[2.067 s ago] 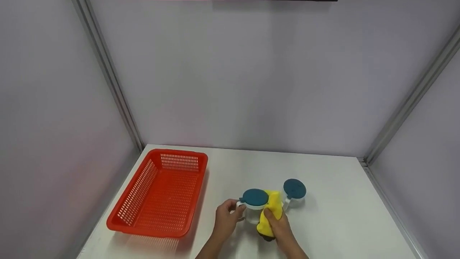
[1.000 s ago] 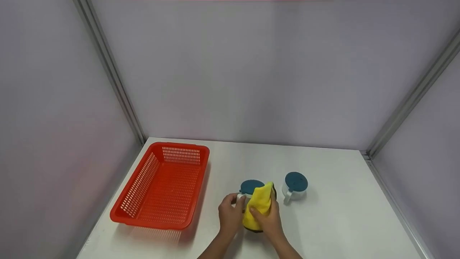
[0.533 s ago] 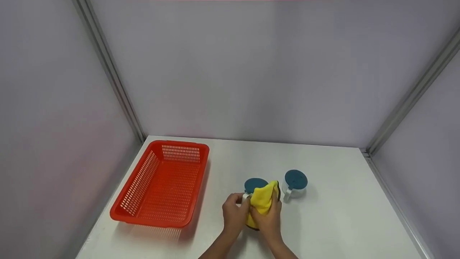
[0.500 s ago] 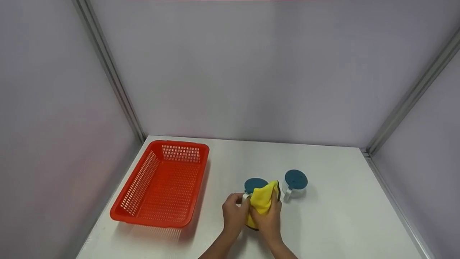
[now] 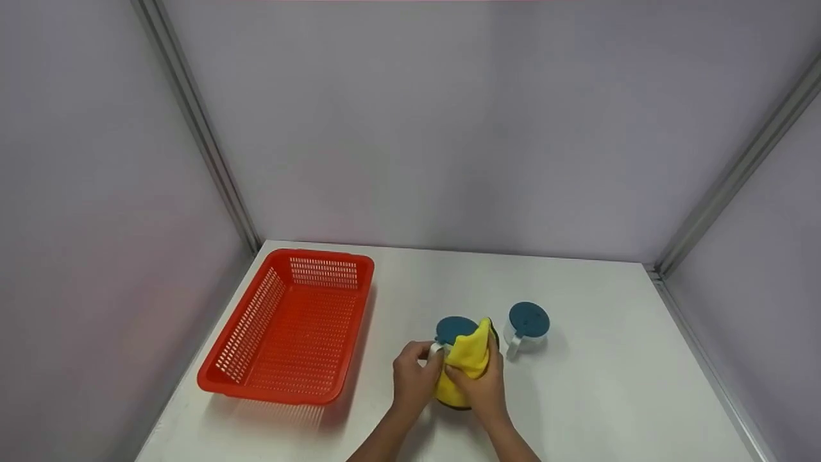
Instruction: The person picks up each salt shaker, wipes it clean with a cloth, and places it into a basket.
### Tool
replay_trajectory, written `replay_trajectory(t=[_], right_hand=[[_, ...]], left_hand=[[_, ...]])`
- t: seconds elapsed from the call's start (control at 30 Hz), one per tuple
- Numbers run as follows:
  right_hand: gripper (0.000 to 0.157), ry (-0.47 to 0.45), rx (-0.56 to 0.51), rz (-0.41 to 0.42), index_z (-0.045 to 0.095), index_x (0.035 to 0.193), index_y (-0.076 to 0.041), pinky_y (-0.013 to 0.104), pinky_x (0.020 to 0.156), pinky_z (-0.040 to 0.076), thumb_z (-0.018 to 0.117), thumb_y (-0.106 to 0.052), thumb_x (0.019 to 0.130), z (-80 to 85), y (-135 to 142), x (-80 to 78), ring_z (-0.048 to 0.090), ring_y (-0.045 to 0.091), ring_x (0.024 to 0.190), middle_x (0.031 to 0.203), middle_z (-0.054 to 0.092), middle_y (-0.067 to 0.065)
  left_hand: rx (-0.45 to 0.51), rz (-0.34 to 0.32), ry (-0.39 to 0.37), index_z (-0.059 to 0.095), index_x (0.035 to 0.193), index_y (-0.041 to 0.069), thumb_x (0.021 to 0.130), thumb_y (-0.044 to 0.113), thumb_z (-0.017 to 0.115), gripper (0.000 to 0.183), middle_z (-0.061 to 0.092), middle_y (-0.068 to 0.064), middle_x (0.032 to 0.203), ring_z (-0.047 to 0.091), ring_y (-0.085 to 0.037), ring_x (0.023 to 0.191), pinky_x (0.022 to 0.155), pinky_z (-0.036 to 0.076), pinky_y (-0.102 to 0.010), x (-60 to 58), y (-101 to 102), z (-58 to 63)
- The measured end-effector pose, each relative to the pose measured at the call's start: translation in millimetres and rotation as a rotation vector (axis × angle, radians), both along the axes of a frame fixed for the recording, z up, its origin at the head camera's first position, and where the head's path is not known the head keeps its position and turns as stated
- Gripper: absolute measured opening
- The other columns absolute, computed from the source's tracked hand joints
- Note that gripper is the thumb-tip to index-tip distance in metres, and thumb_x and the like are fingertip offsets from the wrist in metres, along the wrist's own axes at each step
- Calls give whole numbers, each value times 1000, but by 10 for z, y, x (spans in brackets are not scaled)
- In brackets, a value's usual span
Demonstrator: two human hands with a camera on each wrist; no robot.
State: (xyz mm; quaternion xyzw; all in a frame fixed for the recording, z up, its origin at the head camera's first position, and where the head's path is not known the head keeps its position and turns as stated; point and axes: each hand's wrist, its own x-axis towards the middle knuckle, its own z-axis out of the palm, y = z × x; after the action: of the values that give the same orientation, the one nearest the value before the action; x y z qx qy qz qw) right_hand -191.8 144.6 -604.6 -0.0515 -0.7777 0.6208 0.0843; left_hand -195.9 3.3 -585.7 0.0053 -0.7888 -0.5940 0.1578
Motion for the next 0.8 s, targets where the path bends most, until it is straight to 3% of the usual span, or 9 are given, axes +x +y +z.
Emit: replay_trajectory(t=[0.4, 0.63, 0.8], right_hand=[[100, -201, -230, 51, 15, 156, -27, 51, 117, 31, 80, -38, 80, 45, 138, -25, 45, 26, 126, 147, 42, 6], [91, -292, -406, 66, 16, 154, -20, 50, 116, 33, 75, -36, 86, 54, 158, -38, 44, 28, 124, 144, 39, 10], [85, -340, -552, 64, 17, 151, -16, 39, 108, 42, 70, -39, 90, 88, 158, -42, 46, 26, 119, 136, 41, 9]], left_hand=[[72, -82, -36, 72, 97, 21, 91, 14, 69, 10, 64, 8, 88, 62, -12, 83, 70, 59, -22, -29, -98, -2], [102, -164, -40, 72, 100, 20, 91, 16, 70, 10, 65, 6, 92, 62, -14, 88, 71, 59, -22, -56, -194, 13], [132, -207, -45, 71, 102, 19, 92, 16, 69, 11, 67, 4, 94, 63, -15, 89, 72, 60, -24, -85, -249, 10]])
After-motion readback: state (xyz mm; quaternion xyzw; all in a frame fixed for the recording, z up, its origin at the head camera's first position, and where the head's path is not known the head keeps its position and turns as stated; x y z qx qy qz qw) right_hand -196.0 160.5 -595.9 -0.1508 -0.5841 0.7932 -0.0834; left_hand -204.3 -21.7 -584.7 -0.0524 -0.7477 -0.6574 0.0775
